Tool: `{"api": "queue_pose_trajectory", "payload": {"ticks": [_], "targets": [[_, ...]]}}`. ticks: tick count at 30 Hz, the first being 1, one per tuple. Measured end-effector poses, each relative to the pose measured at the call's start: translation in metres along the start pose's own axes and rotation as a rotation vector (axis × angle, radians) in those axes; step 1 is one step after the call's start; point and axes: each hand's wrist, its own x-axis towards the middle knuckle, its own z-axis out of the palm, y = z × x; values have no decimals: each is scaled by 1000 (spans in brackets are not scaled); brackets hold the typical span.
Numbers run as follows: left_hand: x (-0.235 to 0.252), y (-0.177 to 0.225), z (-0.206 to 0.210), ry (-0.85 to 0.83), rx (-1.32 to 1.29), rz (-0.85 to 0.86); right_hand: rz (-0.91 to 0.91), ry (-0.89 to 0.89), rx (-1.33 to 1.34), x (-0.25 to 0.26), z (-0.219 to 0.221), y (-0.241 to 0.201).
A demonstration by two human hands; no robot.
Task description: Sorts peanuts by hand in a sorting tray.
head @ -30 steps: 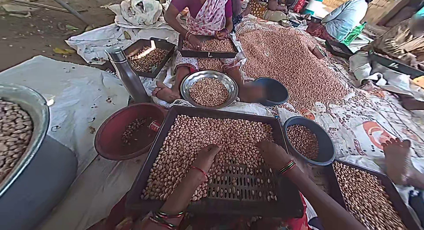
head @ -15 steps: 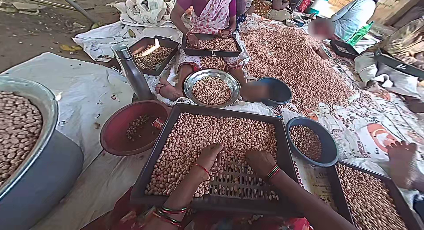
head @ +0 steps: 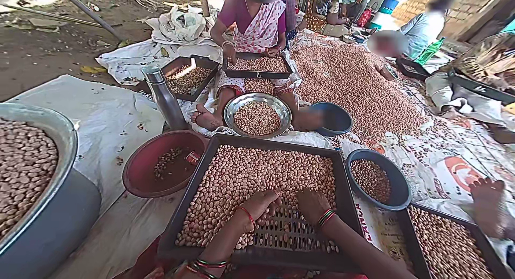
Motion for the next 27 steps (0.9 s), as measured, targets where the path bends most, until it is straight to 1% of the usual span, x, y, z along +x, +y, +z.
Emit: {"api": "queue_pose_trajectory", "payload": {"ticks": [3, 5, 6, 7, 9, 10, 11, 12, 14, 16, 19, 22, 23, 25, 27], "targets": [[-1, 1, 1, 16, 24, -8, 12, 28, -6, 1, 4, 0], [-1, 1, 0, 10, 34, -11, -22, 59, 39, -3, 5, 1], [0, 1, 0, 10, 45, -18, -76, 95, 84, -9, 4, 0], [0, 0, 0, 13, 52, -31, -169, 169, 139, -18, 4, -1], [2, -1, 3, 20, 41, -84, -400, 353, 275, -34, 2, -5], [2, -1, 4, 17, 17, -108, -448, 389, 325, -39, -5, -6], [3, -1, 5, 8, -26, -112, -417, 405, 352, -40, -18, -3], [3, -1, 4, -8, -67, -101, -326, 431, 358, -34, -31, 5], [3, -2, 1, -36, -125, -66, -135, 530, 326, -6, -46, 31], [1, 0, 0, 0, -155, -17, -21, 543, 259, 23, -49, 56], [2, 3, 2, 123, -248, 52, 25, 554, 151, 47, -38, 68], [0, 5, 1, 201, -348, 92, 35, 576, 175, 50, -38, 63], [-1, 6, 1, 207, -364, 89, -6, 607, 221, 44, -40, 57], [0, 7, 1, 210, -365, 62, -195, 637, 338, 22, -46, 36], [1, 6, 1, 181, -340, 22, -433, 565, 401, -5, -47, 11]]}}
